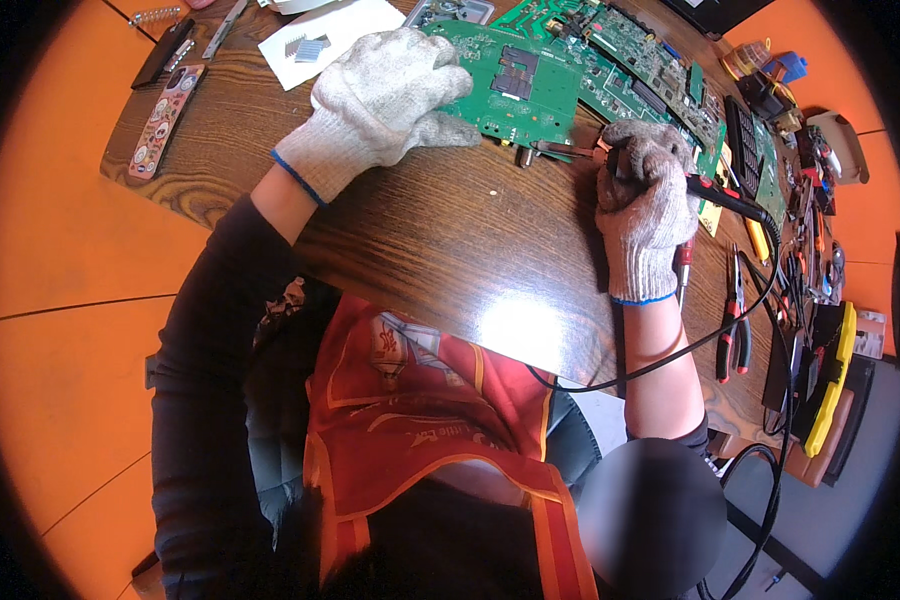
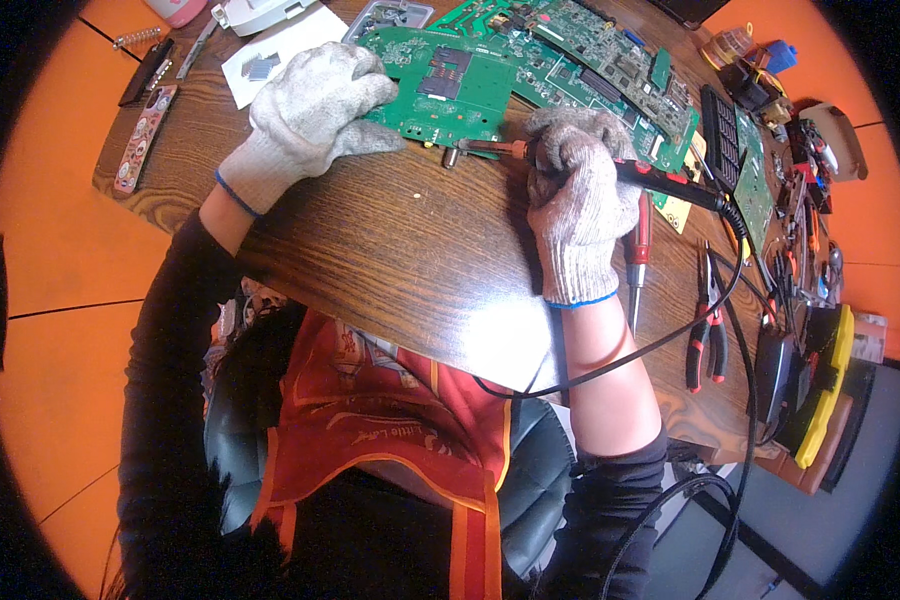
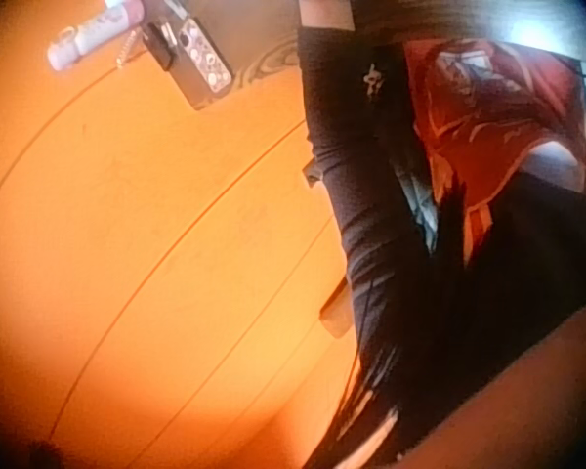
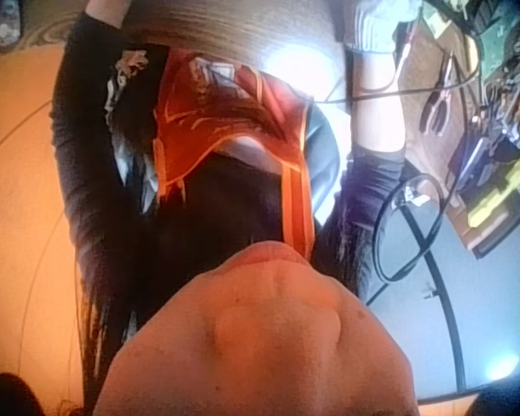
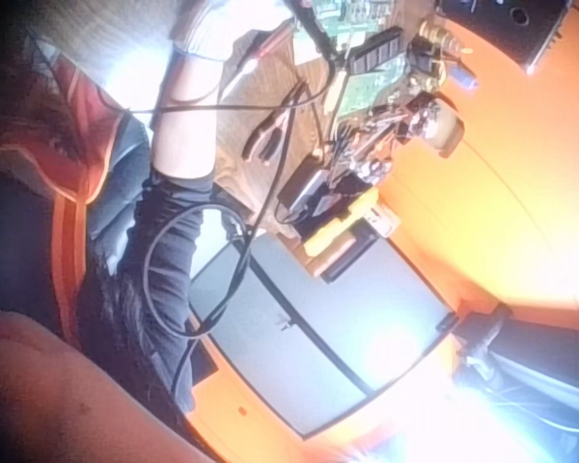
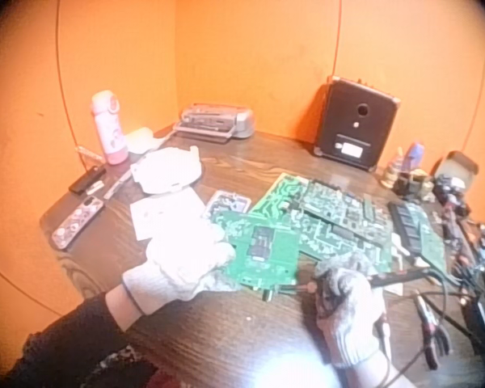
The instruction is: The person uses a soldering iron to work on a green circuit board, then switches to pliers and a screwdriver to remove and adjust components. The board is flipped and repositioned multiple times during the process.
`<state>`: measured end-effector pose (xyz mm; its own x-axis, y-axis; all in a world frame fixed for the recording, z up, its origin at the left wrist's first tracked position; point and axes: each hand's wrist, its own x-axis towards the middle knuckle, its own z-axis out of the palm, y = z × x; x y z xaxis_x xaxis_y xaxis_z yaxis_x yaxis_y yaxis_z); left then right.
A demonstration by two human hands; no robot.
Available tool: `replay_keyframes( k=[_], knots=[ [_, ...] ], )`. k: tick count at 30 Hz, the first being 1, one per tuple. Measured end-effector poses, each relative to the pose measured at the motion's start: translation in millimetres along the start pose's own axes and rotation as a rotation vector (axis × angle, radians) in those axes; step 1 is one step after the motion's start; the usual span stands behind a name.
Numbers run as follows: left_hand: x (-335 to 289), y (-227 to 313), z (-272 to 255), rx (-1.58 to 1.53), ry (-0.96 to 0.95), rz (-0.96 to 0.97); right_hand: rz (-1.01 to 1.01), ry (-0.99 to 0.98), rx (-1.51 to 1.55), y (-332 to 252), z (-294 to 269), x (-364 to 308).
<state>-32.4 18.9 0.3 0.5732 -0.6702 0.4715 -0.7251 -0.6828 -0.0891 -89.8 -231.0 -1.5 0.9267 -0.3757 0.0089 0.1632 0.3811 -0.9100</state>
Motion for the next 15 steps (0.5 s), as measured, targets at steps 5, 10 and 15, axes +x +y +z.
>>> replay_keyframes(
  k=[5, 10, 15],
  knots=[
    [0.7, 1.5, -2.6, 0.005, -0.016, -0.007, 0.037, 0.03, -0.014, -3.1, -0.8, 2.0],
    [0.9, 1.9, -2.9, -0.001, -0.017, -0.011, 0.005, 0.044, 0.007, 0.0, 2.6, 2.2],
    [0.3, 0.1, -0.7, -0.013, -0.009, -0.003, 0.007, -0.005, -0.046, -2.9, 2.1, -1.9]
  ],
)
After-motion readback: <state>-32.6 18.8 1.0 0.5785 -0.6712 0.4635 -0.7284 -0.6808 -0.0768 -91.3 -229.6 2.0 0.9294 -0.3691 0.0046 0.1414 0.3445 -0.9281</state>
